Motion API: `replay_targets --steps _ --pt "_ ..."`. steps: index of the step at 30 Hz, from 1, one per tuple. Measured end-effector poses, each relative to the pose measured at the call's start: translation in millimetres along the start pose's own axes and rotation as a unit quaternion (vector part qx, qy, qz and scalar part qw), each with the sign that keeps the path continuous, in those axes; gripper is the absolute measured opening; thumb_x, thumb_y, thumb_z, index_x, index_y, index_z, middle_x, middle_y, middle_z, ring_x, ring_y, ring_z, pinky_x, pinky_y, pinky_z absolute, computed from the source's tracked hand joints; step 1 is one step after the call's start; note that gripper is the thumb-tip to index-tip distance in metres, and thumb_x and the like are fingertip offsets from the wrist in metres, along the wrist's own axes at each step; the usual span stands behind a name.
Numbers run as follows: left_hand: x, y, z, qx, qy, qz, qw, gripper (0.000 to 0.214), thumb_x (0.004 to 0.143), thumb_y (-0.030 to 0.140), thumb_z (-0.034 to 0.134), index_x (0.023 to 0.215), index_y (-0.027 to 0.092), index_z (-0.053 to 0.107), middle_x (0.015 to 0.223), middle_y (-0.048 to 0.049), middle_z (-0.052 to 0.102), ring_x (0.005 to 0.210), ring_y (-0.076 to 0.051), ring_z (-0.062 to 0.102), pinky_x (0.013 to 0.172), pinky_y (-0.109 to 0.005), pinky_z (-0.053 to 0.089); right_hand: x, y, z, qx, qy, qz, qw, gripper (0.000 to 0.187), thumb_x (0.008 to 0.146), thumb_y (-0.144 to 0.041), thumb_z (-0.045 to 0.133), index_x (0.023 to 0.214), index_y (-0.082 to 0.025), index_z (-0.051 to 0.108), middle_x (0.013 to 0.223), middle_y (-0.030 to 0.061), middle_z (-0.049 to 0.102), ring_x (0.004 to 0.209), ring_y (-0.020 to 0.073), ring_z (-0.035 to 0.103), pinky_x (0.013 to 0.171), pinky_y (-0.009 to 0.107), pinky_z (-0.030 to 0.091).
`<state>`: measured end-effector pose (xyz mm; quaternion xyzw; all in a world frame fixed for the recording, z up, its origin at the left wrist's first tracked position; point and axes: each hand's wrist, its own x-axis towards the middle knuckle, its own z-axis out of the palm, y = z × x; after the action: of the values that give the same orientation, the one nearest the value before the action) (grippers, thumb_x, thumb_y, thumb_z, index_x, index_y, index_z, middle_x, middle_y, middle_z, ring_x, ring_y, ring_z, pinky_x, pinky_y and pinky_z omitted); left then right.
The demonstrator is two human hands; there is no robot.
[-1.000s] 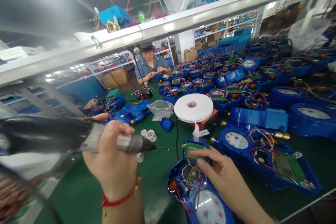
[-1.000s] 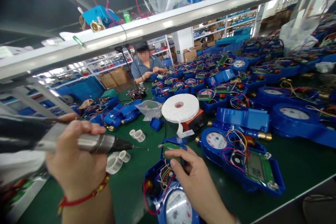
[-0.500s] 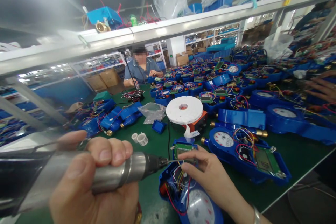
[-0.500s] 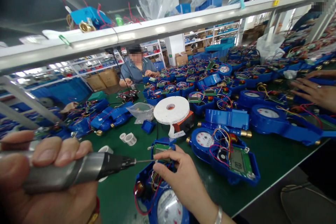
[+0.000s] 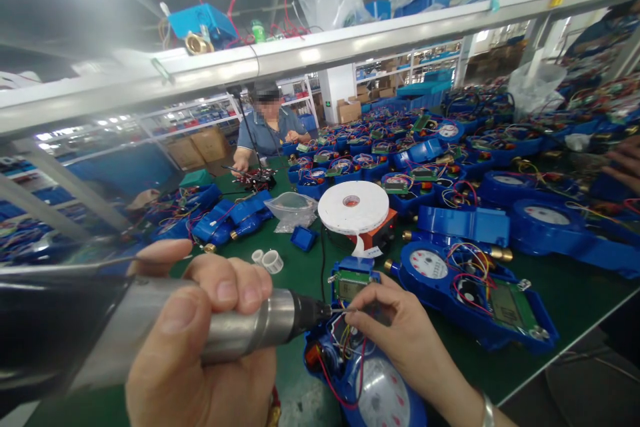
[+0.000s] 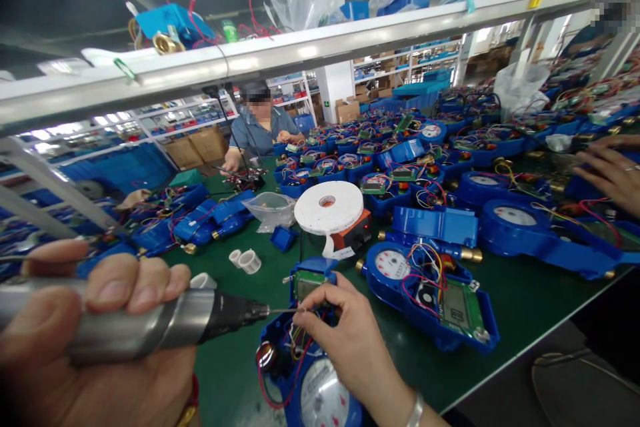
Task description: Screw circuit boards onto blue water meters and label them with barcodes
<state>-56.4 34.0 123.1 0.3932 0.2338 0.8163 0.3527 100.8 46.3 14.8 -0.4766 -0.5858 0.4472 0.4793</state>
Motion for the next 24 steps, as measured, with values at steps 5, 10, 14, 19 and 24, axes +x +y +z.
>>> replay_targets --steps 5,10,14,19,24 --pt "-2.2 1.4 7.1 0.027 0.01 -0.009 1.0 0.024 0.074 0.022 0.072 0.097 0.025 0.063 0.062 0.0053 0.045 0.055 -0.009 0.041 0.055 -0.022 0.048 -1.8 0.4 -0.7 -0.01 0.002 -0.007 1.0 0.008 0.079 -0.027 0.074 0.073 -0.023 0.071 0.073 0.0013 0.068 0.079 0.0224 0.063 0.084 0.039 0.044" --pt "-3.0 2.5 4.9 0.027 -0.006 -0.001 1.0 0.025 0.075 0.021 0.071 0.099 0.024 0.063 0.063 0.0055 0.045 0.055 -0.009 0.041 0.056 -0.021 0.048 -2.9 -0.4 -0.7 -0.021 0.009 -0.004 1.0 0.006 0.078 -0.027 0.075 0.073 -0.024 0.073 0.077 0.0021 0.069 0.092 0.0253 0.063 0.085 0.038 0.045" --pt "-4.4 1.5 1.8 0.033 -0.014 0.009 0.999 0.026 0.078 0.023 0.07 0.102 0.024 0.062 0.065 0.0051 0.046 0.057 -0.009 0.042 0.058 -0.022 0.048 -2.6 0.2 -0.2 -0.028 0.008 -0.009 1.0 0.007 0.078 -0.028 0.076 0.073 -0.025 0.074 0.08 0.0022 0.07 0.092 0.0251 0.063 0.085 0.038 0.046" --pt "-4.3 3.1 7.8 0.041 -0.007 0.001 0.999 0.028 0.072 0.024 0.075 0.098 0.024 0.063 0.061 0.0056 0.046 0.053 -0.01 0.042 0.052 -0.023 0.046 -3.2 0.9 0.4 -0.028 0.015 -0.015 0.999 0.006 0.077 -0.03 0.075 0.073 -0.026 0.075 0.087 0.003 0.07 0.095 0.0258 0.061 0.084 0.037 0.047" --pt "-2.2 6.6 17.9 0.049 0.026 -0.021 0.998 0.032 0.063 0.023 0.081 0.089 0.025 0.061 0.056 0.0066 0.046 0.049 -0.009 0.042 0.05 -0.024 0.045 -4.0 0.3 -0.1 -0.004 0.018 -0.018 1.0 0.01 0.079 -0.034 0.072 0.079 -0.027 0.078 0.091 0.0046 0.072 0.093 0.0259 0.062 0.082 0.037 0.049"
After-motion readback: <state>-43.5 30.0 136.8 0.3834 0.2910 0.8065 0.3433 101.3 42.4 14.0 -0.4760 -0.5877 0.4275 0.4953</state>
